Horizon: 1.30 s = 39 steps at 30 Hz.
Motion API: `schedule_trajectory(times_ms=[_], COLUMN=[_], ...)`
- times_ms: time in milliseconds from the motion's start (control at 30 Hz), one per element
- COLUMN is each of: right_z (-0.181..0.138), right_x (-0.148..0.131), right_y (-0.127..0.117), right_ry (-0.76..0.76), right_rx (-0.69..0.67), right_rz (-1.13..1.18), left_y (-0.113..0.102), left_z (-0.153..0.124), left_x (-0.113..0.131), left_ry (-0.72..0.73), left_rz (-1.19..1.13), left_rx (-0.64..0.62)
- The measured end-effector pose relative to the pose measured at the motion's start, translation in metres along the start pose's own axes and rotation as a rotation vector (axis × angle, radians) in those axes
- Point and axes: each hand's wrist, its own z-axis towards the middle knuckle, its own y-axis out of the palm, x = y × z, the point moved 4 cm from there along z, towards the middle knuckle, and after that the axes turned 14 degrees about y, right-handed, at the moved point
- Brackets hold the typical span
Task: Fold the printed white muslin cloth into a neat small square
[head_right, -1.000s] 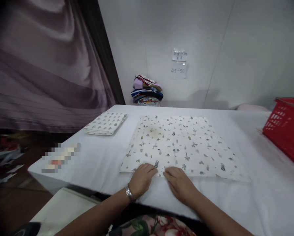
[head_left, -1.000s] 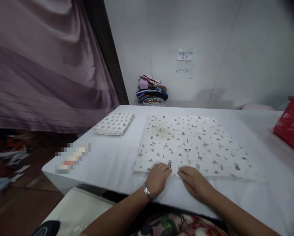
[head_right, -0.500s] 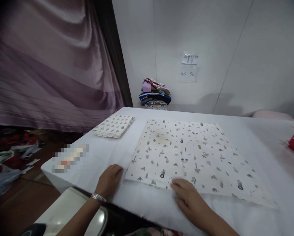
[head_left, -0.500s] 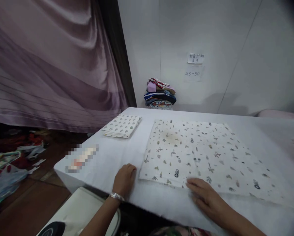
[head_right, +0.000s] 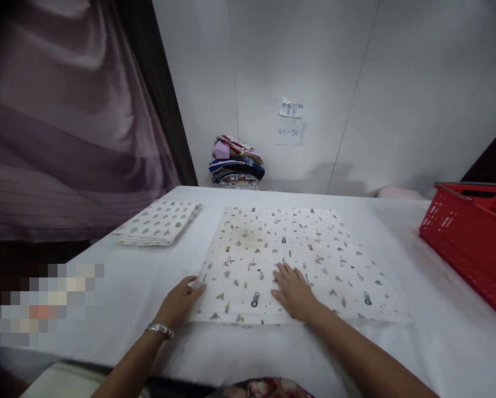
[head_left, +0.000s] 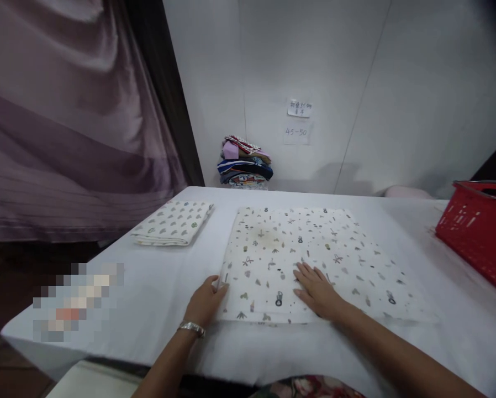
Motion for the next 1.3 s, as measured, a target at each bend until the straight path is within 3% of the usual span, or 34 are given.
schedule_trajectory(times_ms=[200, 333, 433, 533, 667, 800, 933, 1067, 1300], right_z=[0.007, 0.007, -0.005, -0.022, -0.031, -0.017, -0.001, 0.011, 0.019], right_x=[0.002, -0.003, -0.037, -0.097, -0.165, -0.184, -0.174, -0.163, -0.141], right_y=[-0.009, -0.007, -0.012, -0.009, 0.001, 0.011, 0.012, 0.001, -0.001], right_ry=[0.055, 0.059, -0.042, -0.278, -0.430, -0.376, -0.326, -0.250, 0.001], right_rx=[0.069, 0.038, 0.071, -0.036, -0.018, 0.051, 0.002, 0.011, -0.295], right_rz=[-0.053, -0.056, 0.042, 0.214, 0.226, 0.113, 0.233, 0.561, 1.054], left_y=[0.000, 0.003, 0.010, 0.016, 0.017, 0.020, 0.023, 0.014, 0.018], left_z=[0.003, 0.000, -0.002, -0.001, 0.004, 0.004, 0.011, 0.057, 0.190], left_x=[0.000, -0.006, -0.006, 0.004, 0.018, 0.020, 0.005, -0.002, 0.015], left_ry=[-0.048, -0.109, -0.149, -0.128, -0.085, -0.113, -0.206, -0.221, -0.240], left_rz=[-0.071, -0.293, -0.623, -0.968, -1.097, -1.149, -0.937, -0.819, -0.902], left_rx=[-0.066, -0.058, -0.038, -0.034, -0.026, -0.056, -0.139, -0.063, -0.012])
